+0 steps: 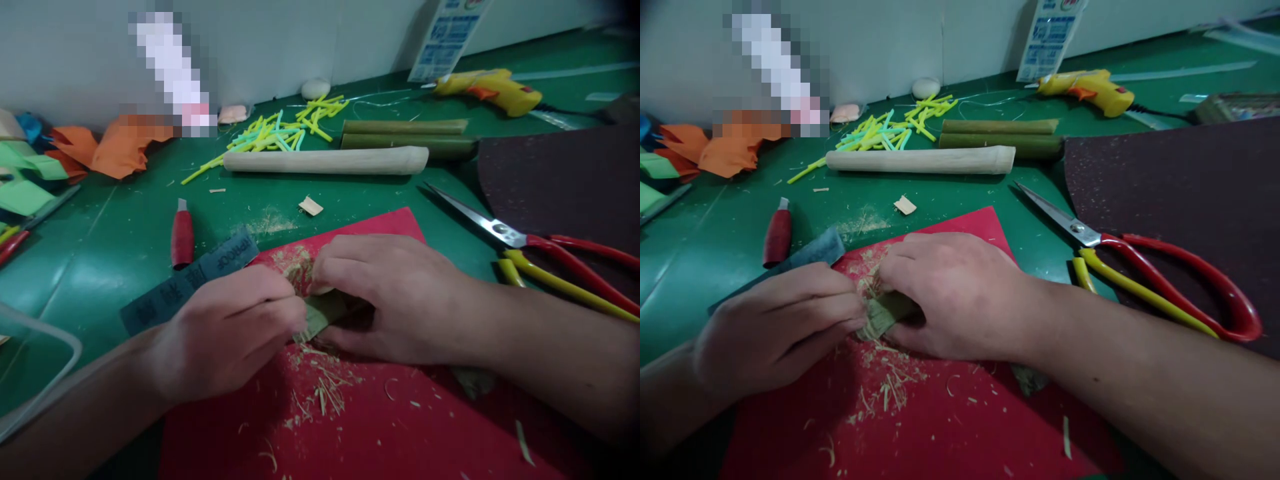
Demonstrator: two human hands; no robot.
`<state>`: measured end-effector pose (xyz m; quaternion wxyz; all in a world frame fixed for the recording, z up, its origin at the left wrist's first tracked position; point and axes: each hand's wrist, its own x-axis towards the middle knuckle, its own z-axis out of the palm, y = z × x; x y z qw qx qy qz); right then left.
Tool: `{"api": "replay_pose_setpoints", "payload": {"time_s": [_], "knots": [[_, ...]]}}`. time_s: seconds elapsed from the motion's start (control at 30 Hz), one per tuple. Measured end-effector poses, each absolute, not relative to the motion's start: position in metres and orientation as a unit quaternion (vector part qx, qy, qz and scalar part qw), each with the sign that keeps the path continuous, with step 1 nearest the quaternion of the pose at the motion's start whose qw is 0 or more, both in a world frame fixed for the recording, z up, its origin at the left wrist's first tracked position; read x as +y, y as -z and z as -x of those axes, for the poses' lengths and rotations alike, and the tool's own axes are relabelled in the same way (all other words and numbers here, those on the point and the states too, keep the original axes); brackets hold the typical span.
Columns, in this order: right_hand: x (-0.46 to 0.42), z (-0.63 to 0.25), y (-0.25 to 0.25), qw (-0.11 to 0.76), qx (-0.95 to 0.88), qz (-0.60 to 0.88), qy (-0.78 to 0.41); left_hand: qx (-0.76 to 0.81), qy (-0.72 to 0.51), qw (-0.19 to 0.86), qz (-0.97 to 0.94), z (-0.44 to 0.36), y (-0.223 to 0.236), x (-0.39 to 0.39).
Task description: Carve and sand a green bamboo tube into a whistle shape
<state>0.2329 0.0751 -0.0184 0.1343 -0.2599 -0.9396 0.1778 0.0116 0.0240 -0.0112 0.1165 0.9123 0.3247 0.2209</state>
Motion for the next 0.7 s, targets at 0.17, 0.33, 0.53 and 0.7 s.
{"api": "replay_pose_setpoints", "payload": {"time_s": [0.17,0.33,0.53,0.7], "knots": [[0.0758,-0.2333,0.0175,0.143,-0.938,0.253,-0.188,0.315,-0.224,0.095,-0.917,-0.0125,0.0078,0.0184],[0.0772,-0.2331,0.0188,0.142,-0.938,0.249,-0.193,0.331,-0.225,0.077,-0.913,-0.0132,0.0062,0.0163],[0.0767,-0.2327,0.0199,0.139,-0.941,0.252,-0.177,0.342,-0.23,0.122,-0.903,-0.017,0.0055,0.0197],[0.0775,-0.2328,0.0178,0.139,-0.942,0.247,-0.178,0.34,-0.227,0.116,-0.905,-0.0184,0.0046,0.0204]]}}
